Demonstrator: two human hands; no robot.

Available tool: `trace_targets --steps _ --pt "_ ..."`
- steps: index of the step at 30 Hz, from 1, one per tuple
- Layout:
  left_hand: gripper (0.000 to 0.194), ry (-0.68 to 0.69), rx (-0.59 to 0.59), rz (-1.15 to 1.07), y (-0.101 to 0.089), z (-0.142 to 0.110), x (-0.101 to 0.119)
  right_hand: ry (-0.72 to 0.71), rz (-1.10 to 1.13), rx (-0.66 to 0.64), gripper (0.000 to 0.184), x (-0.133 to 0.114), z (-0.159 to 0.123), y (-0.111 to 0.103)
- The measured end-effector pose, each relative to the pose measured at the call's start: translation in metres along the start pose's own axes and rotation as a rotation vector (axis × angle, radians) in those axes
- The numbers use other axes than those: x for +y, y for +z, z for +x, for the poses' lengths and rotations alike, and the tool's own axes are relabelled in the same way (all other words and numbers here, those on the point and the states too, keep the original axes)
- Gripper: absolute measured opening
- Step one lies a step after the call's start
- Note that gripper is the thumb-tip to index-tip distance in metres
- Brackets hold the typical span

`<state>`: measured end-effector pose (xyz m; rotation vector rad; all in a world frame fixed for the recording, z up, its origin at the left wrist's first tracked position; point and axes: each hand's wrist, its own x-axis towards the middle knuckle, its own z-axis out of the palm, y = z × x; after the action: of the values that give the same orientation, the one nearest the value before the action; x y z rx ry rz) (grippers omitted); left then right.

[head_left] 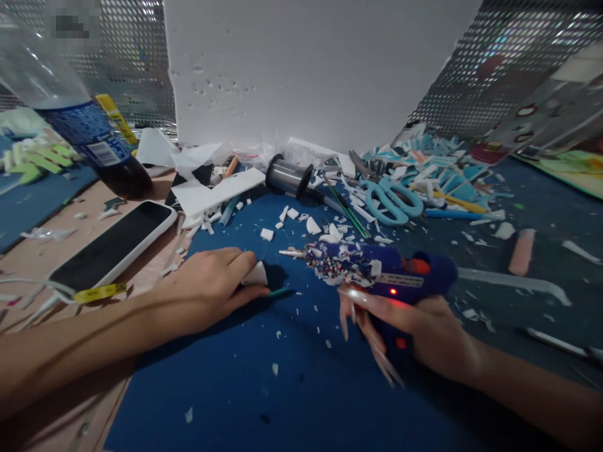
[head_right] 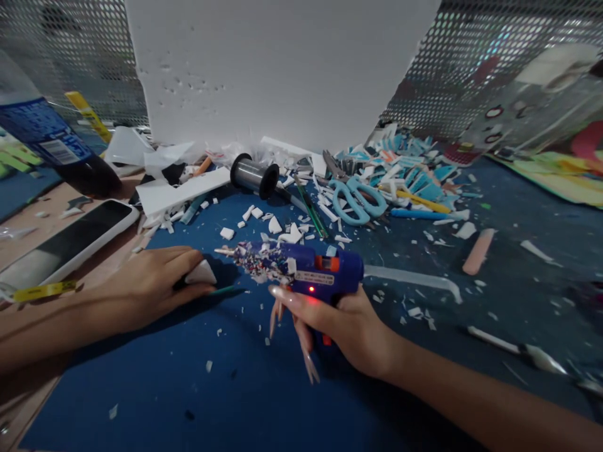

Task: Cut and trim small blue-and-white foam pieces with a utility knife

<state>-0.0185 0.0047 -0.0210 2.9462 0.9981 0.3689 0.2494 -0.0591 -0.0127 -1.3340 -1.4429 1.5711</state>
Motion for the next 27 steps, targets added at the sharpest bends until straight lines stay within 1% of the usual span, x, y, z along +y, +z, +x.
trace_targets --steps 2,4,6,8,9,11,13,15,17,18,22,24,27 --pt "0.03 -0.021 0.07 -0.115 0.001 -0.003 -0.001 0.006 -0.03 -0.014 0.052 0.002 -0.001 -0.001" --pt "0.023 -0.059 0.125 -0.223 0.0 -0.006 0.0 0.038 0.013 -0.004 0.053 0.002 -0.001 -0.001" --pt "0.02 -0.175 0.158 -0.332 -0.001 -0.008 0.004 0.062 0.075 0.03 0.049 0.001 0.0 -0.001" --pt "0.031 -0.338 0.181 -0.488 -0.002 -0.009 0.009 0.064 0.098 0.062 0.046 0.0 0.001 -0.001" --pt "0.035 -0.408 0.193 -0.588 -0.002 -0.009 0.011 0.059 0.102 0.063 0.047 -0.001 0.001 -0.001" --pt "0.032 -0.486 0.206 -0.773 -0.002 -0.007 0.013 0.061 0.109 0.027 0.052 0.0 0.0 -0.002" --pt "0.024 -0.503 0.184 -0.849 -0.003 -0.004 0.013 0.081 0.114 -0.008 0.056 0.001 -0.001 -0.002" --pt "0.019 -0.492 0.126 -0.829 -0.005 -0.002 0.011 0.1 0.094 -0.019 0.057 0.001 -0.002 -0.002" --pt "0.019 -0.48 0.059 -0.832 -0.007 0.001 0.009 0.081 0.048 -0.027 0.058 0.0 -0.003 -0.001" --pt "0.021 -0.482 0.043 -0.864 -0.006 0.002 0.008 0.055 0.02 -0.021 0.058 -0.001 -0.003 -0.001" --pt "0.023 -0.499 0.068 -0.999 -0.001 0.001 0.008 -0.067 -0.089 0.046 0.05 -0.003 -0.001 0.003" --pt "0.025 -0.487 0.077 -0.998 0.001 -0.001 0.009 -0.102 -0.105 0.04 0.043 0.0 0.001 0.003" --pt "0.028 -0.457 0.084 -0.97 0.003 -0.002 0.009 -0.129 -0.065 0.029 0.032 0.007 0.003 0.003"
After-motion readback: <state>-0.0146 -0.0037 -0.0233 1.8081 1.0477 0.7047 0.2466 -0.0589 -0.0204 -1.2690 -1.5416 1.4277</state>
